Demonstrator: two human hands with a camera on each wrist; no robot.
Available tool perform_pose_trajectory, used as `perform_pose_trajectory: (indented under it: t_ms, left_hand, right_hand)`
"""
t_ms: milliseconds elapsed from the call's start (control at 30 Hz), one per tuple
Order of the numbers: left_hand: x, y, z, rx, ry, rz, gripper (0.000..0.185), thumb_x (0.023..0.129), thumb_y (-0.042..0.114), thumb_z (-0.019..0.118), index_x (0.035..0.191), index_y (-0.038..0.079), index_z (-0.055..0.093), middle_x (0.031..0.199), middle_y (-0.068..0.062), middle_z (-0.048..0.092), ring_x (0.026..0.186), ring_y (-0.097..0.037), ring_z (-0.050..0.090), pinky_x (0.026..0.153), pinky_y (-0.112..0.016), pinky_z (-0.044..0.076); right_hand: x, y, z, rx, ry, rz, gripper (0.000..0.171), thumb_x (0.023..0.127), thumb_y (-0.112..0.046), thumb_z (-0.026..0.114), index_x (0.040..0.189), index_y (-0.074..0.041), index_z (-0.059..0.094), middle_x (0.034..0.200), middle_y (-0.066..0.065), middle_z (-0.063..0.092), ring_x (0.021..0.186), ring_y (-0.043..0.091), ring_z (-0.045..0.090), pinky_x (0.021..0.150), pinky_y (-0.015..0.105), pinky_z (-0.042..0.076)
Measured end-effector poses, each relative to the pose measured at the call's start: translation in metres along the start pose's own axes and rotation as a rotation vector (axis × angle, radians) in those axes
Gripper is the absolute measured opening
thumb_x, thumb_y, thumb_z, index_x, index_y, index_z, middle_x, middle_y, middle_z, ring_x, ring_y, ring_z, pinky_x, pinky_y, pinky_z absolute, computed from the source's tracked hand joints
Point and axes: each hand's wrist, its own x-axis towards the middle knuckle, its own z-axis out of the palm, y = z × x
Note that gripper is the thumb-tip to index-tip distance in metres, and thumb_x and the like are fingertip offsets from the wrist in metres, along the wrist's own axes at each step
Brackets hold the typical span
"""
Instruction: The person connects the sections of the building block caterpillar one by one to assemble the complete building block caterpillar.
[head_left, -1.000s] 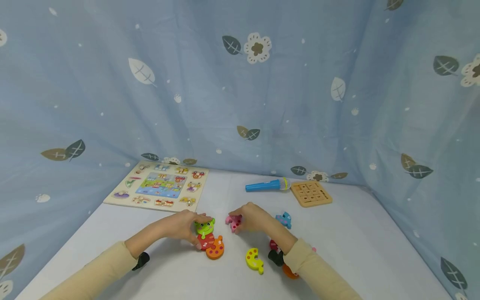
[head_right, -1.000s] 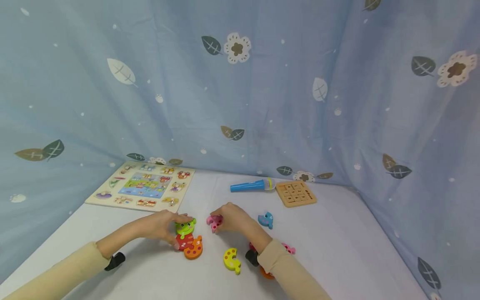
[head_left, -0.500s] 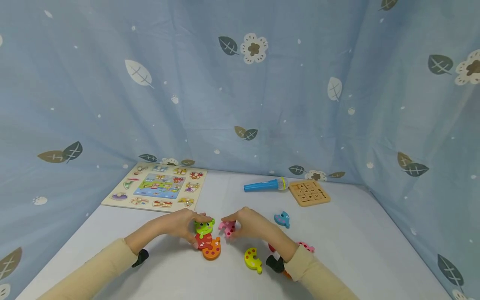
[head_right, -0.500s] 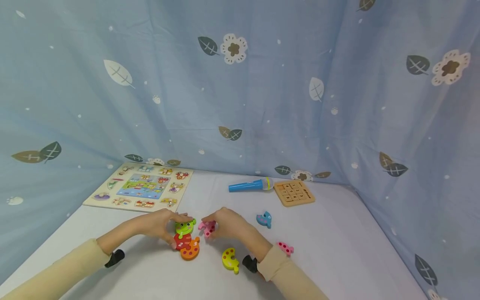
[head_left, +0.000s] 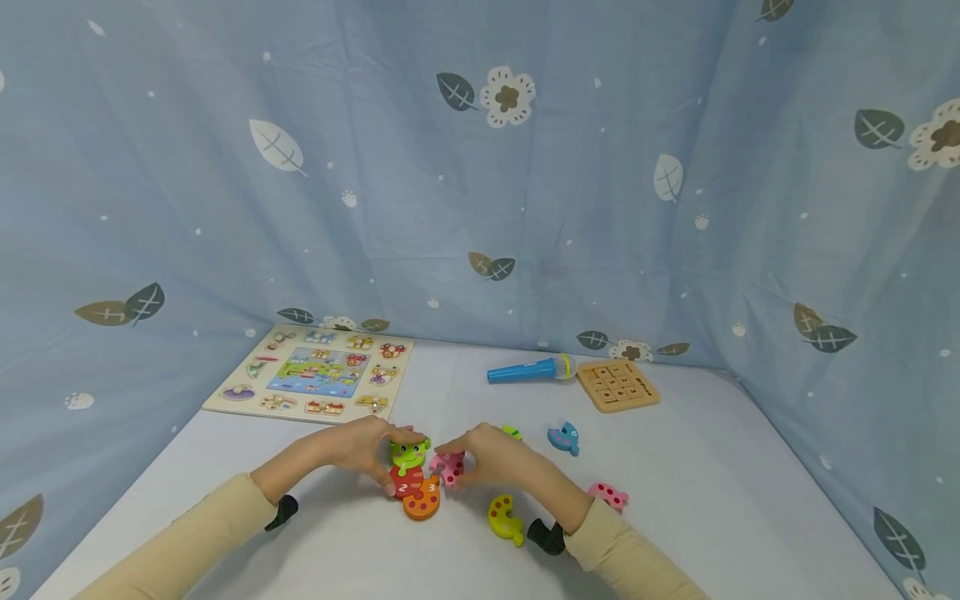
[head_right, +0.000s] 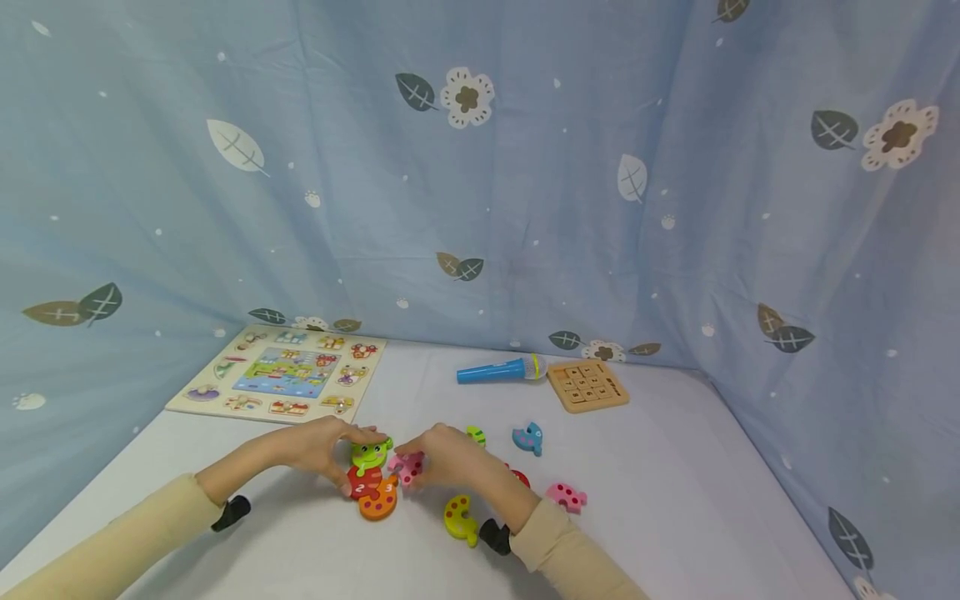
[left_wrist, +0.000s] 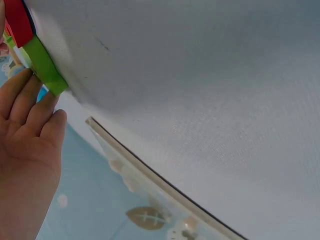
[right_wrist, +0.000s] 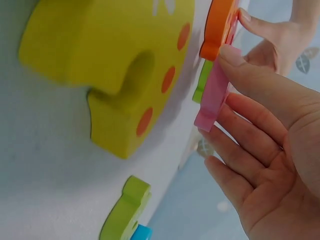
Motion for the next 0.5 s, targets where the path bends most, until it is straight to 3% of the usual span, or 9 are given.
perform_pose_trajectory:
  t_ms: [500]
  left_hand:
    - [-0.0005,-0.0013,-0.0005,-0.025,-0.004,0.007,0.08,0.068,0.037,0.087,0.138,0.017,0.055,0.141,-0.011,0.05,0.132,-0.03,0.044,0.107,-0.051,0.036]
  right_hand:
    - [0.0022,-0.0085,0.0043,-0.014,0.002,-0.044,0.047,0.08,-0.021,0.081,0.124,-0.017,0.068,0.113,-0.009,0.069,0.102,0.003,0.062,0.086,0.017,0.05]
